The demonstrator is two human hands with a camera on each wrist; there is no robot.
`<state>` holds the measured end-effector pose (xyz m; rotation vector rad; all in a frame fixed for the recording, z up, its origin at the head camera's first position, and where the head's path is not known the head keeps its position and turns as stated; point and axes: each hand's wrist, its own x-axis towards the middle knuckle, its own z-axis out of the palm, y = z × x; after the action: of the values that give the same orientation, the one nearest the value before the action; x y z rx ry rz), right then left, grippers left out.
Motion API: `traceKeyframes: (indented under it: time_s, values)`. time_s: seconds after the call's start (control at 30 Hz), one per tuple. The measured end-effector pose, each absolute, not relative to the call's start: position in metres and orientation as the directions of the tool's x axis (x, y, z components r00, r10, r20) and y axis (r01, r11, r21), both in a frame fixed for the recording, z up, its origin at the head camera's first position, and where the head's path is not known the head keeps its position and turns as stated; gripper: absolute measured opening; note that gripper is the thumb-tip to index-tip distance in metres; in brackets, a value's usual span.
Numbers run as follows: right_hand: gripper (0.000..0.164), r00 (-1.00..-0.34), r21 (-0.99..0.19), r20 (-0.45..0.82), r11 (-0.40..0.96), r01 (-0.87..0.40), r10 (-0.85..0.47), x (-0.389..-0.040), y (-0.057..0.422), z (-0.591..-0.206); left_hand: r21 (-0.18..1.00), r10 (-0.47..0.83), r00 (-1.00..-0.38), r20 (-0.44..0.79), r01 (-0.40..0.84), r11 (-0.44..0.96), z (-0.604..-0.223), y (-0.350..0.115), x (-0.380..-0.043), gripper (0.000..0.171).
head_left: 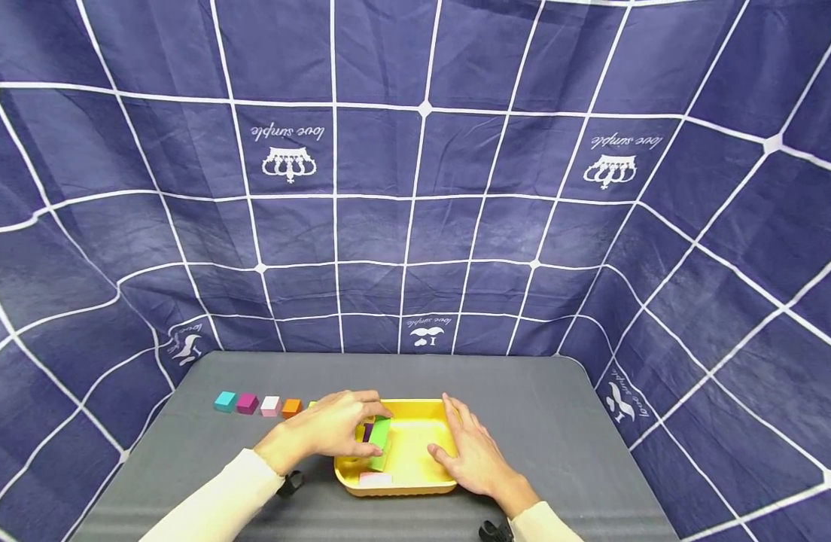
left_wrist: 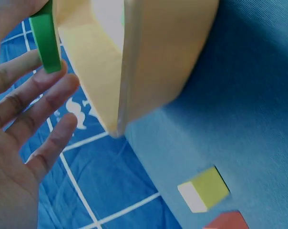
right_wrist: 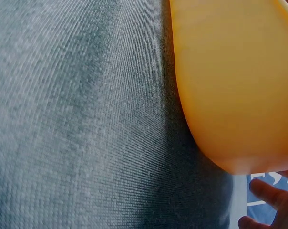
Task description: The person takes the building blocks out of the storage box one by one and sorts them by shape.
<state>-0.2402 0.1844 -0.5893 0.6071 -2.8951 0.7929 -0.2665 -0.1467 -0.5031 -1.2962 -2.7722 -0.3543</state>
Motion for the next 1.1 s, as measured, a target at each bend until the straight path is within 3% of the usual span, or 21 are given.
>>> traceKeyframes:
  time_s: [0.33,1.1]
  values:
    - [0.098,-0.919,-0.469,0.180,0.790,-0.394,-0.351,-0.237,0.187,-0.590,0.199,0.680,-0.688,0.256,0.725,0.659,-0.506,-0.170,-0.254,0.055]
    - [0.098,-0.919,-0.468,0.178,0.791,-0.393,-0.351,-0.239,0.185,-0.589,0.289,0.584,-0.759,0.288,0.650,0.703,-0.509,-0.217,-0.235,0.056]
